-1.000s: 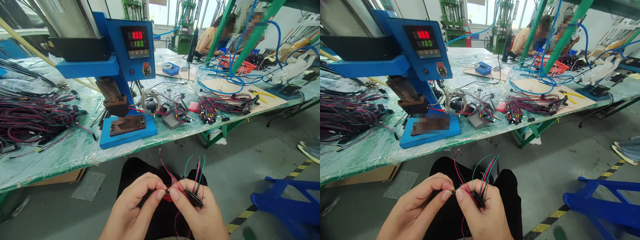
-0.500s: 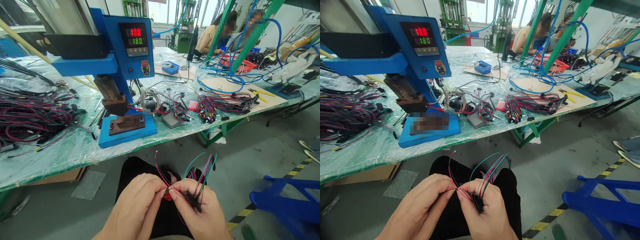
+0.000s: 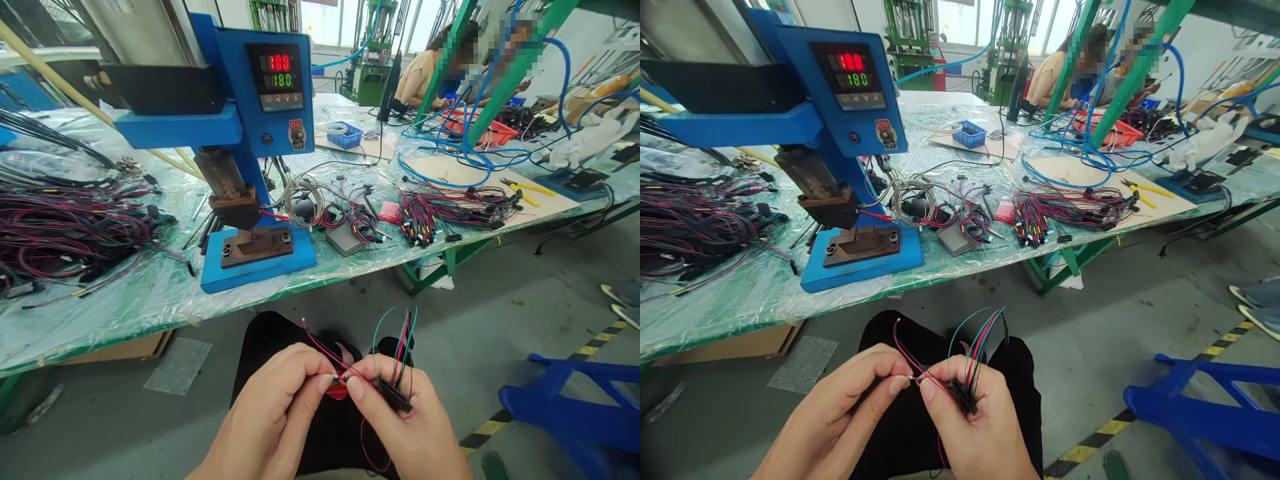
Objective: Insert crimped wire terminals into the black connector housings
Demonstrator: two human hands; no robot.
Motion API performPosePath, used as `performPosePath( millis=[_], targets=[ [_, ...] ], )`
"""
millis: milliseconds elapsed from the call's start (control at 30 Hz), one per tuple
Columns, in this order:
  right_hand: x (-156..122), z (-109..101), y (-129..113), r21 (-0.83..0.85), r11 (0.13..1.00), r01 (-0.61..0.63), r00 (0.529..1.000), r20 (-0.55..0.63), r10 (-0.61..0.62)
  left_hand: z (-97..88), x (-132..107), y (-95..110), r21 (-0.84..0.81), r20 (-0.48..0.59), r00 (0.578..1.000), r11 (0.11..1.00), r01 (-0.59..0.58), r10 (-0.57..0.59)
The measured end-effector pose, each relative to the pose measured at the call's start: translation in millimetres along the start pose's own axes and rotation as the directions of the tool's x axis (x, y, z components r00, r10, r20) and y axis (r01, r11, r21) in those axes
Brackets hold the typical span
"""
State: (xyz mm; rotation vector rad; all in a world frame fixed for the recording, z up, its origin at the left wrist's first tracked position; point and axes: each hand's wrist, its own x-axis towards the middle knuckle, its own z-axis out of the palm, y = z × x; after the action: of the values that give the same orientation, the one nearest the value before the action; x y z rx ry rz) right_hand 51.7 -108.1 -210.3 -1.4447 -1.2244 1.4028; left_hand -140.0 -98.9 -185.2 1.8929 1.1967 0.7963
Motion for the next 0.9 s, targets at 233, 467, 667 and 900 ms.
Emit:
performPosePath(
  millis=[233,467,667,900],
  targets=[
    [-6,5,0,0.023,0.996,-0.081,0.992,-0.1,0.083,-1.1,0,4,-0.055,-0.023,0.996,0.995,0.08,-0.082],
    [-4,7,-9,0.089,0.987,-0.132,0.983,-0.117,0.142,-3.7,-4,3,-0.11,0.002,0.984,0.978,0.176,-0.176],
    [-4,9,-6,0.141,0.98,-0.143,0.979,-0.125,0.161,-3.4,-4,1,-0.106,-0.01,0.982,0.977,0.184,-0.186],
    [1,8,-2,0.084,0.993,-0.082,0.995,-0.052,0.086,-6.1,0,4,-0.102,-0.027,0.988,0.983,0.151,-0.154]
  ],
)
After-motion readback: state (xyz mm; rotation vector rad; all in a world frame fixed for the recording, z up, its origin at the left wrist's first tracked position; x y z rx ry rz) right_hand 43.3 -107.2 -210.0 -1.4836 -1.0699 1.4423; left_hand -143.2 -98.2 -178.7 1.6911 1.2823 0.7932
